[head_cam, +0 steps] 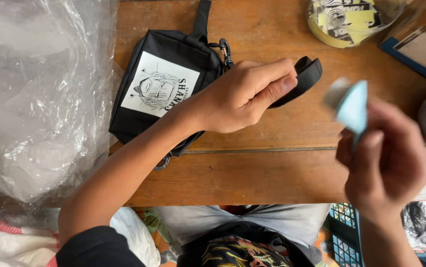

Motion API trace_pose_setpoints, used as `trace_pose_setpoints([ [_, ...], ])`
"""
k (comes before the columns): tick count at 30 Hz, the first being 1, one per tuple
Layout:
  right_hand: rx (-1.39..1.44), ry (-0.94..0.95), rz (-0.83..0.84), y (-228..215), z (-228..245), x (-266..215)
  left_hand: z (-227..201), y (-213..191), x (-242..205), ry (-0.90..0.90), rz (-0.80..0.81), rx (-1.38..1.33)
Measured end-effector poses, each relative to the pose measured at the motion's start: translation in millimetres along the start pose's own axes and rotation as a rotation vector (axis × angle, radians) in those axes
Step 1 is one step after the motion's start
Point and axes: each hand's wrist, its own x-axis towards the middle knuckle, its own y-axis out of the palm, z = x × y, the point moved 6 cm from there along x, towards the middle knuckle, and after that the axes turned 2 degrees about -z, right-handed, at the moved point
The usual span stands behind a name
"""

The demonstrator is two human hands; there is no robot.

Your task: The person attaches a strap to a small black bag by threading it through metal loops and securing the buckle. They then retrieve a decorative tag from a box and attach it to the bag's zipper pull.

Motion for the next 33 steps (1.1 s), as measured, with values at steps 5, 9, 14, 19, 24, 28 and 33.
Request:
trace_pose_setpoints([
  [5, -0.077, -0.173, 0.21, 25, 19, 4, -5, 5, -2, 0.037, 0.099, -0.088],
  [9, -0.147, -0.091, 0.09, 10, -4, 20, -8, -6, -1, -0.021, 0.074, -0.101],
  [14, -0.02, -0.162, 0.127, 10, 10, 0, 0, -7, 1, -0.177, -0.026, -0.329],
  [19, -0.344, -0.365, 0.591, 54, 25, 17, -9, -2, 3, -0.167, 0.013, -0.617],
  [24, -0.488, -0.31, 0.563, 47, -2, 31, 14, -15, -2, -0.026, -0.07, 0.039],
  [28, -0.528, -0.232, 0.537, 41, -7, 34, 57, -9, -7, -0.184, -0.07, 1.248],
  [33, -0.502, -0.244, 0.586, 56, 2, 32, 47, -20, -10, -0.284, -0.035, 1.104],
])
